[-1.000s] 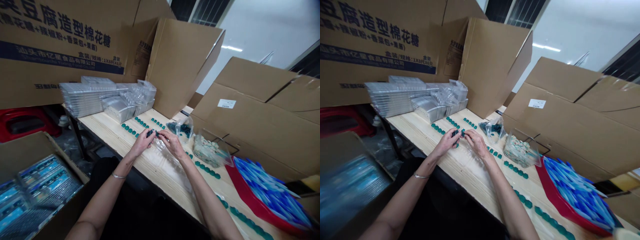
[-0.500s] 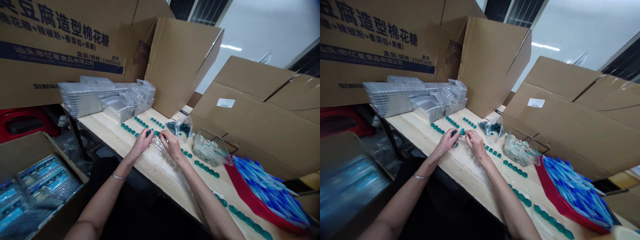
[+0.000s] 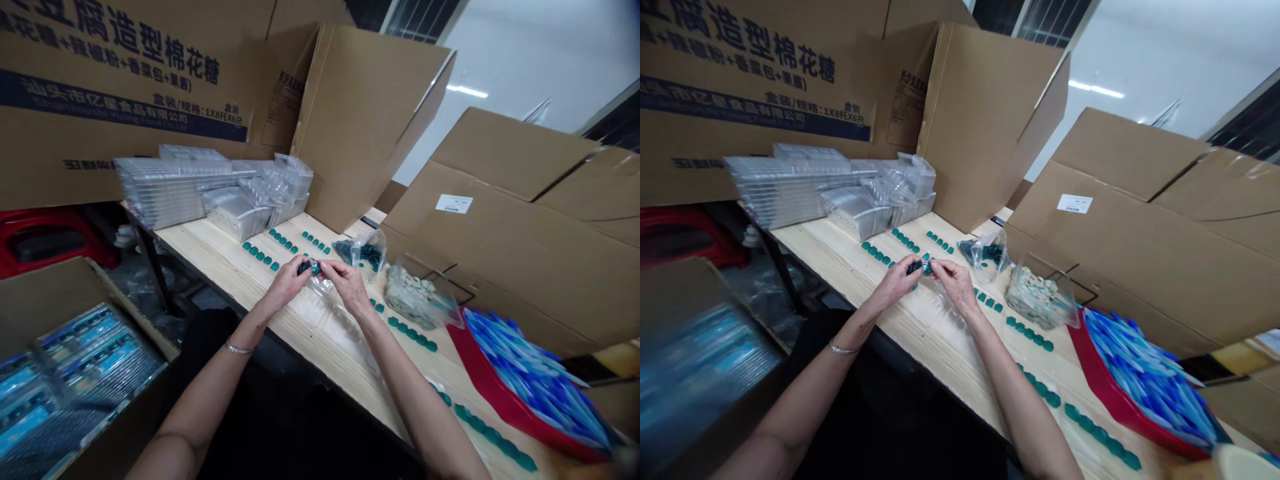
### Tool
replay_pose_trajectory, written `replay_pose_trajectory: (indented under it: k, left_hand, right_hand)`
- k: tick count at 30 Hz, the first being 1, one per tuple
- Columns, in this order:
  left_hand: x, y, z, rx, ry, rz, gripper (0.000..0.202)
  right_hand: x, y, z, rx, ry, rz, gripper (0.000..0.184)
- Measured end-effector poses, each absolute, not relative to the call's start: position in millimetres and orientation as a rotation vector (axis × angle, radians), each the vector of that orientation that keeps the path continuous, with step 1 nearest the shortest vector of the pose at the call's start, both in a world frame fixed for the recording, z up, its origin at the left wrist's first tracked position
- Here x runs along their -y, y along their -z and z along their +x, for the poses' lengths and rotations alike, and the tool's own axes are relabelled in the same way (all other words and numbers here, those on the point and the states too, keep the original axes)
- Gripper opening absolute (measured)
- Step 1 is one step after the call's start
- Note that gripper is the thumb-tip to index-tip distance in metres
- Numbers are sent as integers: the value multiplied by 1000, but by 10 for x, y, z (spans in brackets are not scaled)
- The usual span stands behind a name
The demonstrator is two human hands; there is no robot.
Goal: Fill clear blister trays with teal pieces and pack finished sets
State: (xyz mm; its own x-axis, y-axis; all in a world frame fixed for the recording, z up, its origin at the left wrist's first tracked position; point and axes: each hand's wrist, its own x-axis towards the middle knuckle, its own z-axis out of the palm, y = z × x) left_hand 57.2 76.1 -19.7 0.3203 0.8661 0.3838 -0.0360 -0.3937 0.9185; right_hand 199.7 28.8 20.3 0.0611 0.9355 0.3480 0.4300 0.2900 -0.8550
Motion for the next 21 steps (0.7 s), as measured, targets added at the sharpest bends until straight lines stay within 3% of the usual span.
replay_pose_trajectory:
  k: [6, 13, 21]
  left_hand:
    - [-772, 172, 537, -780, -1273, 1683, 10]
    - [-989, 177, 204, -743, -1218, 1425, 21]
    - [-992, 182, 210, -620, -1163, 1362, 23]
  right_hand:
    - [-267, -229, 2003, 1544, -533, -1340, 23]
    - [-269, -8, 2073, 2071, -158, -1315, 17]
    - [-309, 201, 2021, 2287, -132, -1311, 20]
